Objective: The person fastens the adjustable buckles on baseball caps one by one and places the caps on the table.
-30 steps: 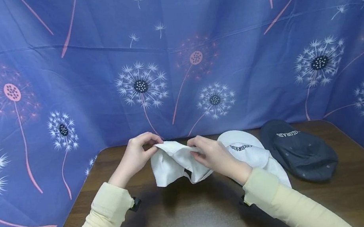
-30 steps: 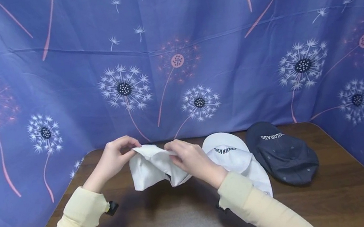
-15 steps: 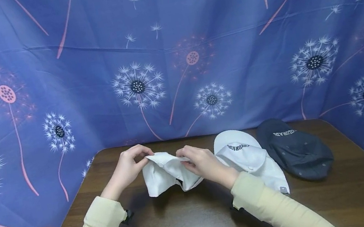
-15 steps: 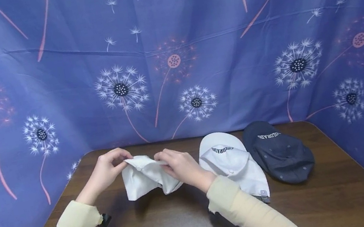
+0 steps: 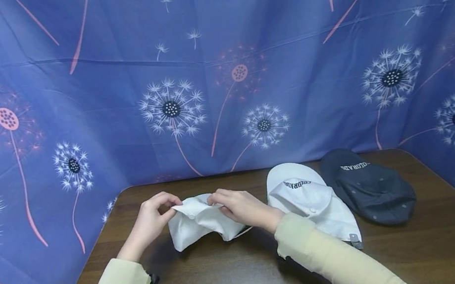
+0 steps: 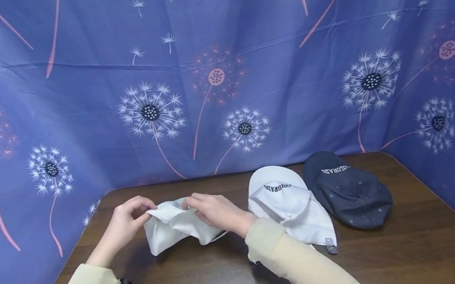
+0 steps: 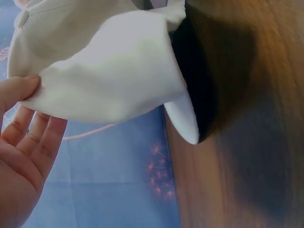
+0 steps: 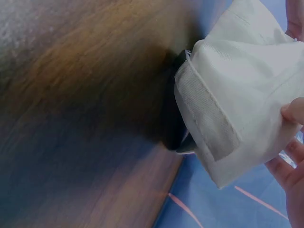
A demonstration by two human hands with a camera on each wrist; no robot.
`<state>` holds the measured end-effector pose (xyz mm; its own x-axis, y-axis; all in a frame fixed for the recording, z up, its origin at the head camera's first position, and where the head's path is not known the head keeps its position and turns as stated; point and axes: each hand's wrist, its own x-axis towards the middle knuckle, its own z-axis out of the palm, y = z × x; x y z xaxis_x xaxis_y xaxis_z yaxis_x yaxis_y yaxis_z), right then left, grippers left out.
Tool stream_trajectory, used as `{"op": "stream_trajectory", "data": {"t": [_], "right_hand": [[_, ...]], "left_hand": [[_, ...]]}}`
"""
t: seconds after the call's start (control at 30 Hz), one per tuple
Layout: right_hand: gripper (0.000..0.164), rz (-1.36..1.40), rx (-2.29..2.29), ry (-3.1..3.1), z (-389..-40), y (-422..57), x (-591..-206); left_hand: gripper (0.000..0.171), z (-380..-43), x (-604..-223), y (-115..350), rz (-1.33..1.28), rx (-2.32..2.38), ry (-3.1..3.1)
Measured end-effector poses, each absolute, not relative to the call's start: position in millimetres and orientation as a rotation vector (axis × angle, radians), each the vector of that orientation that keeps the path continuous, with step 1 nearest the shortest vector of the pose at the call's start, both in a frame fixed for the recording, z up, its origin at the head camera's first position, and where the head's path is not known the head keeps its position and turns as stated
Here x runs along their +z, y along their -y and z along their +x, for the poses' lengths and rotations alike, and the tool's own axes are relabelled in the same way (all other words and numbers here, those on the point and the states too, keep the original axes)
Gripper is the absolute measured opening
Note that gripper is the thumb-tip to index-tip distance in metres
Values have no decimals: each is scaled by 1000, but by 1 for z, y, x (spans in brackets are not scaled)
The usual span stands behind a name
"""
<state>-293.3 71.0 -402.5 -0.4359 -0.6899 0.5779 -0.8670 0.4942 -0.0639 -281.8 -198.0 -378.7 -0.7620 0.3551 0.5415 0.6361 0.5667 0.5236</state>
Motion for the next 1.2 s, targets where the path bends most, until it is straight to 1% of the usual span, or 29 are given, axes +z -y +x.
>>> {"op": "stream_trajectory", "data": {"t": [0.47, 0.77, 1.2], "right_hand": [[33, 1328, 332, 2411, -303, -47, -416], [33, 1317, 355, 2479, -313, -32, -423], [24, 1305, 290, 2505, -316, -16, -440]], "left_hand": [[25, -287, -399, 216, -793, -1032, 2522], [28, -294, -410, 223, -788, -1002, 2521], [24, -303, -428, 229, -811, -963, 2602]]}}
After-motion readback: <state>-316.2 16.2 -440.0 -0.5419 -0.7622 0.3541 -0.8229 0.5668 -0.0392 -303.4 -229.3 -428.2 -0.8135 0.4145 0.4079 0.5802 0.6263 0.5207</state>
